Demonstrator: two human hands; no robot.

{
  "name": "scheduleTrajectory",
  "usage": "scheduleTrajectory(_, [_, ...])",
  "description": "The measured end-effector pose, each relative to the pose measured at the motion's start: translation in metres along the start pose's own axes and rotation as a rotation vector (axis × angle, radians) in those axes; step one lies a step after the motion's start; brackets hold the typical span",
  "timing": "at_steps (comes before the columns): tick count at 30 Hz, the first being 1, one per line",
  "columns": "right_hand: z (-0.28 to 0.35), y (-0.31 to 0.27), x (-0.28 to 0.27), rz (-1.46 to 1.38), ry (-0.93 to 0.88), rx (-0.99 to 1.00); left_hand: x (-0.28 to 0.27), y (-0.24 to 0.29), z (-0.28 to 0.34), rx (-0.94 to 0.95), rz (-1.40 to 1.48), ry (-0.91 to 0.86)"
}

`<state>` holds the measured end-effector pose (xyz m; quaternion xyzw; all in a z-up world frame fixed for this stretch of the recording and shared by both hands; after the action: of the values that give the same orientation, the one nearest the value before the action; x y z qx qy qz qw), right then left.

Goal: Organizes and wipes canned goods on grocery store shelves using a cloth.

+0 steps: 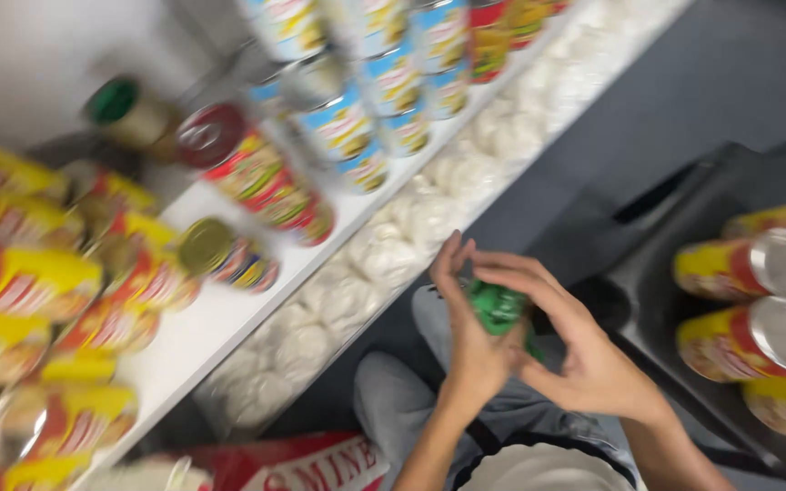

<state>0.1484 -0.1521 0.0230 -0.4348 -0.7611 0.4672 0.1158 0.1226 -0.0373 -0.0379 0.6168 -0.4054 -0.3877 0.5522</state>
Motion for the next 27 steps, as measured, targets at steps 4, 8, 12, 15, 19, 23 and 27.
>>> scheduleTrajectory(4, [-0.067, -0.013, 0.052, -0.085, -0.188, -0.204, -0.112, 0.002, -0.003, 0.018, 0.134, 0.239])
scheduleTrajectory(8, [-0.130, -0.027, 0.105, -0.077, -0.317, -0.415, -0.230, 0.007, 0.015, 0.162, -0.193, 0.816])
scheduleTrajectory(12, [-0.212, -0.010, 0.181, -0.093, -0.335, -0.792, -0.296, 0.029, 0.035, 0.379, -0.532, 1.110])
scheduleTrajectory(15, [-0.275, -0.024, 0.244, -0.004, -0.318, -0.792, -0.326, 0.040, 0.051, 0.261, -0.773, 1.502])
scheduleTrajectory(19, [-0.324, -0.005, 0.341, 0.146, -0.337, -0.731, -0.358, 0.041, 0.062, 0.245, -0.992, 1.733])
scheduleTrajectory(23, [-0.326, -0.008, 0.370, 0.363, -0.306, -0.535, -0.379, 0.033, 0.061, 0.105, -0.981, 1.739])
scheduleTrajectory(27, [-0.324, 0.005, 0.376, 0.280, -0.071, -0.640, -0.379, 0.030, 0.054, 0.091, -1.026, 1.823])
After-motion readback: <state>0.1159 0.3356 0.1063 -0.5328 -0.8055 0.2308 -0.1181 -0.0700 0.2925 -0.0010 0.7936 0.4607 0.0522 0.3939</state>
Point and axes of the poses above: each hand's wrist, its own z-axis away from the middle knuckle, its own x-axis out of the palm, y = z × x, the point moved 4 cm from there along -z, towards the middle knuckle, and after that the axes turned 12 degrees about -x, right-handed, at the moved point
